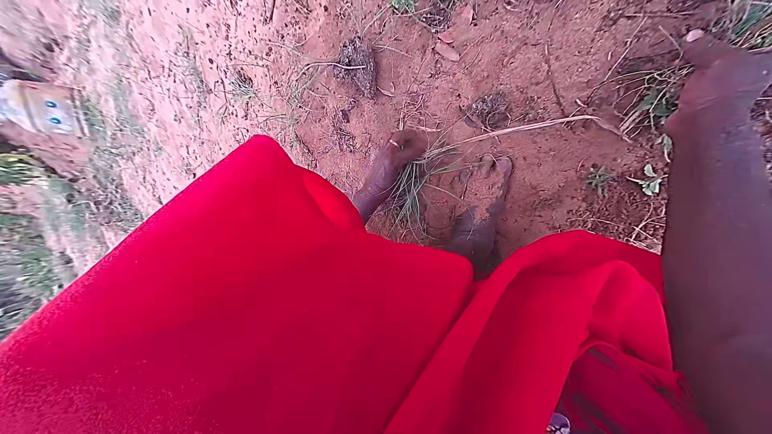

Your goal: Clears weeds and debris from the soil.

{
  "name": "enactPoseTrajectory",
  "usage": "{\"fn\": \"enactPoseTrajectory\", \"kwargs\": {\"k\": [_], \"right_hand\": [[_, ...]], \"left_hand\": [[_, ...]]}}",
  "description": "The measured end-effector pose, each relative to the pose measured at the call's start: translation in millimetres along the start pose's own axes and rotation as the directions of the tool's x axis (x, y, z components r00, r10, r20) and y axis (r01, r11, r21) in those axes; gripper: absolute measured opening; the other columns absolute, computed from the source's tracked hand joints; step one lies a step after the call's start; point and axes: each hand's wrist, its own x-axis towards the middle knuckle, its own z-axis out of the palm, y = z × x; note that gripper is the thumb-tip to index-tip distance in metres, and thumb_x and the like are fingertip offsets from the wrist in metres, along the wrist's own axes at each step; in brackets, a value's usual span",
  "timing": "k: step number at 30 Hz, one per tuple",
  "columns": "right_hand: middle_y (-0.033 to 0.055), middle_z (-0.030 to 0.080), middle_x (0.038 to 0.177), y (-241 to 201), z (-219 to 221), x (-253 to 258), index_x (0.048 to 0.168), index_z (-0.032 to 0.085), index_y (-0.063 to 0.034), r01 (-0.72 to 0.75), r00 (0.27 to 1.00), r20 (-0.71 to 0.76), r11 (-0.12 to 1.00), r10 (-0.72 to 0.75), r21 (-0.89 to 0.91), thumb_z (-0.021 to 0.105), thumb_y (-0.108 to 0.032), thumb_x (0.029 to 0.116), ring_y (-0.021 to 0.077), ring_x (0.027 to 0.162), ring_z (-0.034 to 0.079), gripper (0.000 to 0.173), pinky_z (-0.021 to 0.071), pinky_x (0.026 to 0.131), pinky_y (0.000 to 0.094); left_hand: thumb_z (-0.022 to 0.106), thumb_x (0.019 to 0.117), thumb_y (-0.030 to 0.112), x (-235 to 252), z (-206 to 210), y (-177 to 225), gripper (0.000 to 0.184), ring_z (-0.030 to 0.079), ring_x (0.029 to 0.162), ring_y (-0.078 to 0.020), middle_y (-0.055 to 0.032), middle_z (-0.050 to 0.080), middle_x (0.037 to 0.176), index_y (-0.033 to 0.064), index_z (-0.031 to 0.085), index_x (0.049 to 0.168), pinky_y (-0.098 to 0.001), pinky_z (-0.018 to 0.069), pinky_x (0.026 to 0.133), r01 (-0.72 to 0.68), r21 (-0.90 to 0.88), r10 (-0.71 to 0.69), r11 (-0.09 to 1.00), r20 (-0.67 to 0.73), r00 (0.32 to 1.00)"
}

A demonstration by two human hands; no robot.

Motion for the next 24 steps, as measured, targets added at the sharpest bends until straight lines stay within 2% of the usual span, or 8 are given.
{"fn": "enactPoseTrajectory", "kwargs": {"k": [2, 4, 5, 8, 10, 14, 16, 24], "right_hand": [[0.0085, 0.048, 0.152, 0, -1, 0, 0.157, 0.030, -0.0032, -0.003, 1.000, -0.007, 1.000, 0.003, 0.008, 0.082, -0.031, 0.0821, 0.0110, 0.139, 0.048, 0.095, 0.0419, 0.114, 0.0285], [0.0074, 0.049, 0.152, 3, 0, 3, 0.157, 0.031, -0.0046, -0.013, 1.000, -0.007, 1.000, 0.013, -0.005, 0.082, -0.035, 0.0821, 0.0107, 0.139, 0.048, 0.095, 0.0423, 0.115, 0.0295], [0.0070, 0.049, 0.152, 4, 1, 3, 0.158, 0.030, -0.0047, -0.019, 1.000, -0.009, 1.000, 0.019, -0.011, 0.081, -0.036, 0.0819, 0.0105, 0.139, 0.048, 0.096, 0.0419, 0.115, 0.0297], [0.0077, 0.050, 0.151, 2, 2, 3, 0.156, 0.033, -0.0036, -0.004, 1.000, -0.017, 1.000, 0.004, -0.003, 0.082, -0.034, 0.0818, 0.0108, 0.139, 0.048, 0.094, 0.0423, 0.115, 0.0297], [0.0091, 0.050, 0.150, -1, 2, 0, 0.154, 0.034, -0.0020, 0.020, 1.000, -0.021, 1.000, -0.020, 0.013, 0.082, -0.029, 0.0815, 0.0110, 0.137, 0.049, 0.091, 0.0421, 0.115, 0.0285], [0.0095, 0.056, 0.142, 0, 1, -1, 0.150, 0.039, -0.0003, 0.093, 0.996, -0.008, 0.994, -0.093, 0.059, 0.081, -0.021, 0.0829, 0.0104, 0.130, 0.056, 0.081, 0.0475, 0.109, 0.0266], [0.0091, 0.055, 0.143, 3, -2, 0, 0.150, 0.038, -0.0012, 0.103, 0.995, 0.003, 0.991, -0.104, 0.091, 0.080, -0.020, 0.0822, 0.0110, 0.131, 0.055, 0.082, 0.0472, 0.110, 0.0280], [0.0097, 0.049, 0.149, -2, -7, -11, 0.156, 0.027, -0.0019, 0.030, 1.000, -0.010, 0.995, -0.029, 0.100, 0.081, -0.025, 0.0845, 0.0105, 0.136, 0.050, 0.092, 0.0439, 0.112, 0.0261]], "left_hand": [[0.065, 0.0940, 0.005, -4, 10, 11, 0.022, 0.070, 0.105, -0.0221, -0.0215, 0.072, 0.109, -0.0113, 0.071, 0.107, -0.0335, 0.0540, 0.097, 0.068, -0.188, -0.091, 0.980, -0.118, 0.989], [0.052, 0.1034, 0.011, -2, 18, 22, 0.025, 0.067, 0.084, -0.0048, -0.0083, 0.071, 0.091, -0.0096, 0.066, 0.110, -0.0240, 0.0568, 0.081, 0.222, -0.357, -0.290, 0.908, -0.151, 0.945], [0.048, 0.1063, 0.015, 2, 22, 24, 0.027, 0.064, 0.075, -0.0032, -0.0050, 0.067, 0.083, -0.0078, 0.062, 0.108, -0.0238, 0.0558, 0.074, 0.281, -0.376, -0.363, 0.883, -0.166, 0.917], [0.036, 0.1106, 0.029, 17, 36, 8, 0.031, 0.057, 0.064, -0.0035, 0.0047, 0.057, 0.073, 0.0045, 0.054, 0.104, -0.0263, 0.0548, 0.063, 0.292, -0.514, -0.453, 0.807, -0.220, 0.864], [0.035, 0.1108, 0.026, 28, 40, 8, 0.031, 0.052, 0.061, -0.0013, 0.0077, 0.052, 0.071, 0.0075, 0.057, 0.098, -0.0229, 0.0499, 0.060, 0.318, -0.605, -0.543, 0.730, -0.231, 0.807], [0.033, 0.1127, 0.024, 40, 31, 32, 0.033, 0.042, 0.046, -0.0028, 0.0068, 0.047, 0.061, 0.0115, 0.054, 0.090, -0.0194, 0.0401, 0.045, 0.417, -0.838, -0.816, 0.352, -0.057, 0.575], [0.031, 0.1128, 0.025, 31, 30, 40, 0.035, 0.039, 0.042, -0.0018, 0.0071, 0.046, 0.057, 0.0145, 0.051, 0.086, -0.0176, 0.0356, 0.040, 0.392, -0.887, -0.853, 0.245, -0.005, 0.522], [0.032, 0.1124, 0.021, -6, 32, 76, 0.036, 0.034, 0.038, 0.0006, 0.0104, 0.038, 0.050, 0.0153, 0.050, 0.081, -0.0143, 0.0336, 0.040, 0.303, -0.933, -0.901, 0.193, -0.046, 0.431]]}}
